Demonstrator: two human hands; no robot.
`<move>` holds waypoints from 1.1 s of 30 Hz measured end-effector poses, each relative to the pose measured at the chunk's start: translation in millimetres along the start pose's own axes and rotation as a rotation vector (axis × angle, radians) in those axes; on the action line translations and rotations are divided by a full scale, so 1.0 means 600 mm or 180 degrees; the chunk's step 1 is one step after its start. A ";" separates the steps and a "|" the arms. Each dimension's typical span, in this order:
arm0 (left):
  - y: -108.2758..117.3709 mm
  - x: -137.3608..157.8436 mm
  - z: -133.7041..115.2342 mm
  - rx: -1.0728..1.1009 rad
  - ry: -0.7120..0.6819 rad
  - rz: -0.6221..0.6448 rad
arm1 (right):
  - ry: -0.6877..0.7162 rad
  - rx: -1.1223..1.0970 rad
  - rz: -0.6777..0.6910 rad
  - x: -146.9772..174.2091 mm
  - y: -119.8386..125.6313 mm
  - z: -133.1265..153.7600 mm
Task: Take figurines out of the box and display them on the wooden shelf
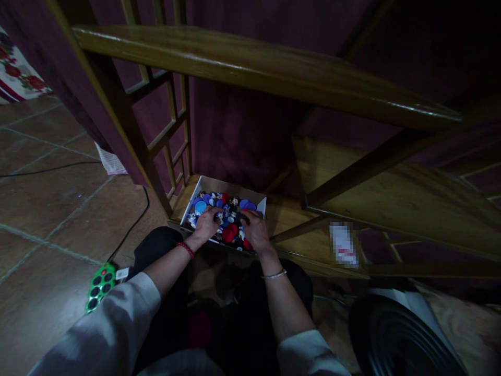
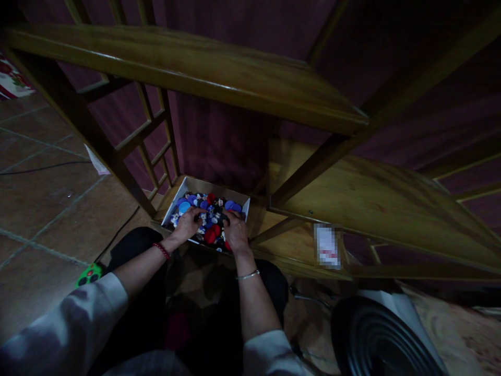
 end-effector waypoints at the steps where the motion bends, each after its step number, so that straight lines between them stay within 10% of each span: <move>1: 0.000 0.000 0.000 -0.0008 -0.0004 -0.0008 | 0.0020 0.0010 0.0006 0.002 0.002 -0.002; 22: 0.008 -0.007 -0.005 -0.0108 -0.0172 0.0002 | -0.0008 0.0007 0.0556 0.041 0.025 -0.020; 33: 0.028 -0.002 -0.011 -0.0187 -0.0542 0.0624 | 0.0030 0.0790 0.0922 0.051 0.010 -0.001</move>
Point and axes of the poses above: each hand's wrist, its own x-axis away from the middle knuckle, its own y-axis out of the back of the hand, z = x × y, the point moved 3 cm from there along -x, towards the middle knuckle, and after that the axes turned 11 degrees about z, right-handed, at the moved point
